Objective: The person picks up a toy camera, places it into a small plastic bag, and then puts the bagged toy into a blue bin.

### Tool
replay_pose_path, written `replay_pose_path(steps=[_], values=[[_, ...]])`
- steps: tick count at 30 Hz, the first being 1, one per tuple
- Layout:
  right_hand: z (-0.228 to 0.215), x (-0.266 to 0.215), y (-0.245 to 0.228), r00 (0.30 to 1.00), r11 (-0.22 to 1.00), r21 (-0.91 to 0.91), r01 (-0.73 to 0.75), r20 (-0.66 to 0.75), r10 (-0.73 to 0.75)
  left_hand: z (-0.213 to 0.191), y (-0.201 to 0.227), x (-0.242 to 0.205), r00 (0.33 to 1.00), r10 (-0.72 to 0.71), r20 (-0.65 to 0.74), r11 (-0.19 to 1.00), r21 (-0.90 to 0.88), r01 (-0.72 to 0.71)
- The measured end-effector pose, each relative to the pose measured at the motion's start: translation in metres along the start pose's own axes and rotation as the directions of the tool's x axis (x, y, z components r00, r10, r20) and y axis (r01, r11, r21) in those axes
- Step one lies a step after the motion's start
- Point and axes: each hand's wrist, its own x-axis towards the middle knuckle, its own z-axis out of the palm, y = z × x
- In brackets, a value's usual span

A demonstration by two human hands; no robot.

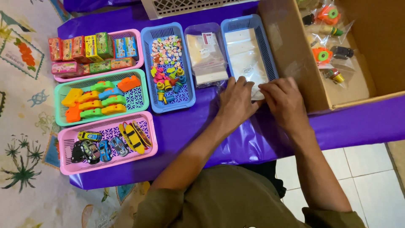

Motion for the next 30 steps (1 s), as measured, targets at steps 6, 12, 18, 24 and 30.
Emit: replay_pose_path(steps=[6, 12, 18, 24, 30], values=[[0.003, -0.006, 0.002, 0.996, 0.994, 0.066, -0.09, 0.016, 0.089, 0.03, -0.029, 0.019, 0.992, 0.107, 0.059, 0.994, -0.036, -0.105], [0.008, -0.012, 0.003, 0.989, 0.99, 0.009, -0.137, -0.048, 0.138, 0.002, -0.068, 0.108, 0.994, 0.091, -0.066, 0.994, 0.07, -0.087], [-0.005, -0.001, -0.017, 0.992, 0.991, 0.058, -0.121, 0.036, 0.119, 0.023, -0.079, 0.174, 0.992, 0.063, -0.109, 0.92, 0.392, -0.015], [0.004, -0.013, -0.008, 0.986, 0.992, -0.01, -0.127, -0.106, 0.125, 0.035, -0.086, 0.202, 0.999, -0.002, -0.032, 0.869, 0.495, 0.018], [-0.008, -0.004, -0.025, 0.98, 0.992, 0.056, -0.112, -0.158, 0.12, 0.032, -0.095, 0.207, 1.0, -0.012, -0.026, 0.89, 0.455, 0.022]])
